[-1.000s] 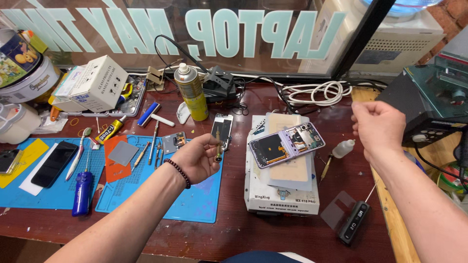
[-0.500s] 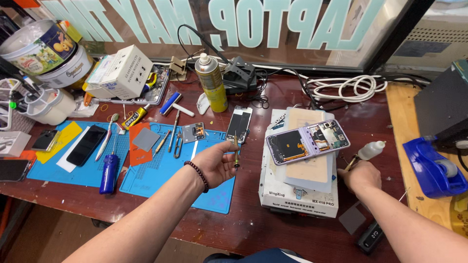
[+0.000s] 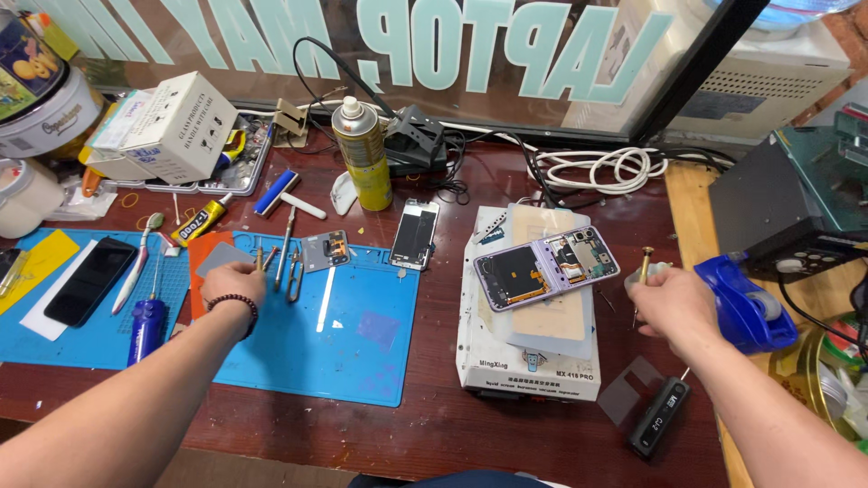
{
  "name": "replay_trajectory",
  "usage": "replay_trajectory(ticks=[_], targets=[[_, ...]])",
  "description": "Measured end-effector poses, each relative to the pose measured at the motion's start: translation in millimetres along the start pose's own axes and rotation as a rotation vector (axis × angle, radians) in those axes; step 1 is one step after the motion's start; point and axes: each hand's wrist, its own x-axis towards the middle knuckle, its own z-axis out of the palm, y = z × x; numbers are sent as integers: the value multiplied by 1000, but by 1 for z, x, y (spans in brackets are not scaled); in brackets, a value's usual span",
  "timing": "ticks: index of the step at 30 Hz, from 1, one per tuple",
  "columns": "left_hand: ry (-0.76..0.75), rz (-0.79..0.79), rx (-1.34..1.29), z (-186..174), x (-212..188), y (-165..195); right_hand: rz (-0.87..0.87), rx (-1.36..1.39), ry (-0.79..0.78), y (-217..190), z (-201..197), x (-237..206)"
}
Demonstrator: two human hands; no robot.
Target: The person cleans the interior of a disassembled smartphone with a white cloth, then uses a small screwdriver to manipulate internal components and connectors. The person continues to adjust parts inside the phone chassis throughout the clip.
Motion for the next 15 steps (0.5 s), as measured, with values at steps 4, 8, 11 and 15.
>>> replay_trajectory(ticks=[4,8,11,15], targets=[[-36,105,183,4,31,-6,-10,-12,117,-16,-26,-11],[-67,46,253,3,37,-2,-69,-39,155,-34,-36,-25],[-113,71,322,1,32,3,-177,6,208,-43,-40,-32],[-69,126,239,-4,14,27,-271,296,196,-56,-47,-35]])
